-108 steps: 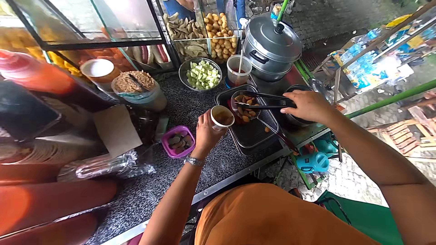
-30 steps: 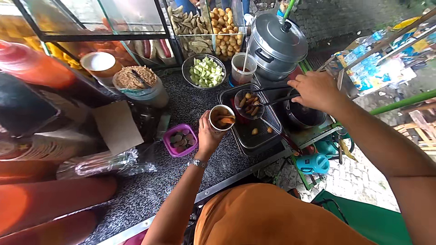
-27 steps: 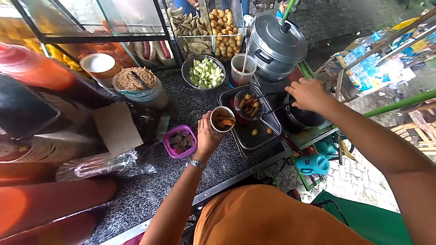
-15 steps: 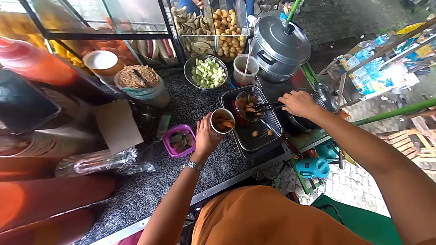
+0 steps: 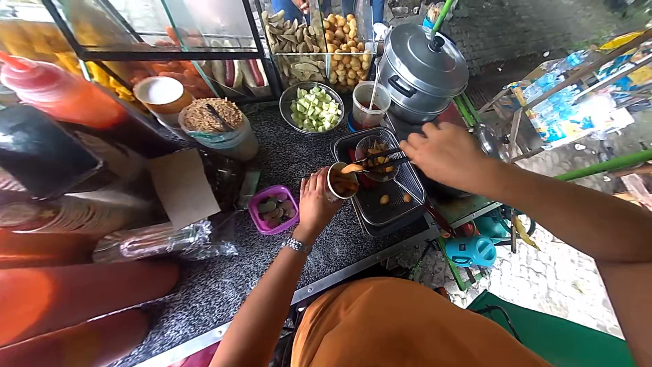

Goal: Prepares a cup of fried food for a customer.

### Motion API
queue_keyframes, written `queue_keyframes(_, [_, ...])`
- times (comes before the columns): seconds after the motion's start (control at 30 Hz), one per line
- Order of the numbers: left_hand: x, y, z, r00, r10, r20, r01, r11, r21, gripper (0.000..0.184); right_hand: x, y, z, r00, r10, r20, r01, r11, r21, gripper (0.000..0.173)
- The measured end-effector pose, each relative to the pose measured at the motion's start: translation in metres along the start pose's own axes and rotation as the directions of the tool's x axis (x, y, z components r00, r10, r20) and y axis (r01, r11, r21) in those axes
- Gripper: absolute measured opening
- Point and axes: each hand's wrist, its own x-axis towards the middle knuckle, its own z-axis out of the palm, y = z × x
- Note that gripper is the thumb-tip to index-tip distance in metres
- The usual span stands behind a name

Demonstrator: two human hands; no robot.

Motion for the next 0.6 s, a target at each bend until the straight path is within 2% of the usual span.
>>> queue_keyframes(0.07, [-0.002,0.007,0.0,1.0,-0.024,0.0,0.024,0.999,-0.043,0.09,0.013,-0.026,-0.013,0.998,-0.051,0.028,0.052,0.998,-0.043,0.034])
queue_keyframes(0.2, [-0.008,0.005,0.0,0.988,-0.151,0.027,0.153,0.946,-0.286,0.101,0.026,-0.053,-0.036,0.981,-0.143,0.131,0.17,0.96,-0.22,0.034])
queue_keyframes(0.33, [-0.01,-0.002,-0.003,0.981,-0.183,0.059,0.191,0.891,-0.413,0.104,0.019,-0.029,-0.046,0.989,-0.144,-0.013,0.141,0.98,-0.137,0.035])
queue_keyframes(0.4, [-0.01,-0.003,-0.004,0.981,-0.183,0.072,0.196,0.882,-0.43,0.104,0.014,-0.011,-0.054,0.995,-0.091,-0.048,0.088,0.994,-0.062,0.034])
queue_keyframes(0.47, [-0.01,-0.003,-0.003,0.974,-0.204,0.094,0.224,0.867,-0.445,0.105,0.009,0.008,-0.055,1.0,0.006,-0.023,-0.006,1.0,-0.004,0.04])
queue_keyframes(0.53, [-0.008,-0.002,-0.001,0.967,-0.237,0.097,0.255,0.855,-0.452,0.106,0.009,0.028,-0.044,0.984,0.148,0.103,-0.15,0.989,0.011,0.044])
queue_keyframes(0.6, [-0.008,-0.004,0.001,0.966,-0.242,0.087,0.255,0.858,-0.445,0.105,0.017,0.045,-0.012,0.928,0.264,0.263,-0.279,0.96,0.018,0.049])
